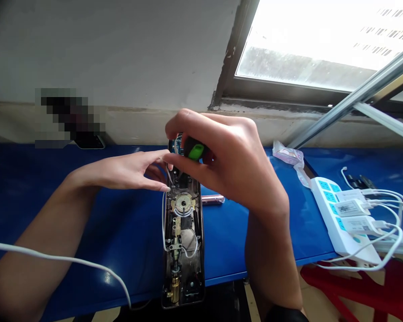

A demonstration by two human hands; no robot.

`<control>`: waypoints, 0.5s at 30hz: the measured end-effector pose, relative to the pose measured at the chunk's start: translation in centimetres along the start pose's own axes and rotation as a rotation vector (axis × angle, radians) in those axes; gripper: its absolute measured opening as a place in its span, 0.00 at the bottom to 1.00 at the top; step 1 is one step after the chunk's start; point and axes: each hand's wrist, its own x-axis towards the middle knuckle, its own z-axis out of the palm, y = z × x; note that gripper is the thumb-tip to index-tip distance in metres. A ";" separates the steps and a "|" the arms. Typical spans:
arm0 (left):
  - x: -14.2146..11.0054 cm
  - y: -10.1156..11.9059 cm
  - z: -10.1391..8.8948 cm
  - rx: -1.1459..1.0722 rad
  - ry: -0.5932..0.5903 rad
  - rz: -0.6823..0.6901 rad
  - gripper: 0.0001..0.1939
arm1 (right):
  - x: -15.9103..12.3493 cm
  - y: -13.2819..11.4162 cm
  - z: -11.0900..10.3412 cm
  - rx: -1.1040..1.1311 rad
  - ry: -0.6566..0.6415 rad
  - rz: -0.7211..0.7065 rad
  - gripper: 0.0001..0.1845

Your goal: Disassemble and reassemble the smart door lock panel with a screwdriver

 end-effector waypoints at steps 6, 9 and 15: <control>-0.1 0.0 -0.1 -0.004 -0.015 0.003 0.21 | 0.1 -0.8 0.0 0.044 -0.054 0.037 0.24; -0.1 -0.1 -0.1 0.012 -0.020 0.020 0.23 | 0.1 -1.0 0.2 0.026 -0.057 0.042 0.22; -0.2 -0.1 -0.1 0.092 0.020 0.039 0.27 | 0.2 -0.7 0.4 -0.004 -0.015 -0.033 0.09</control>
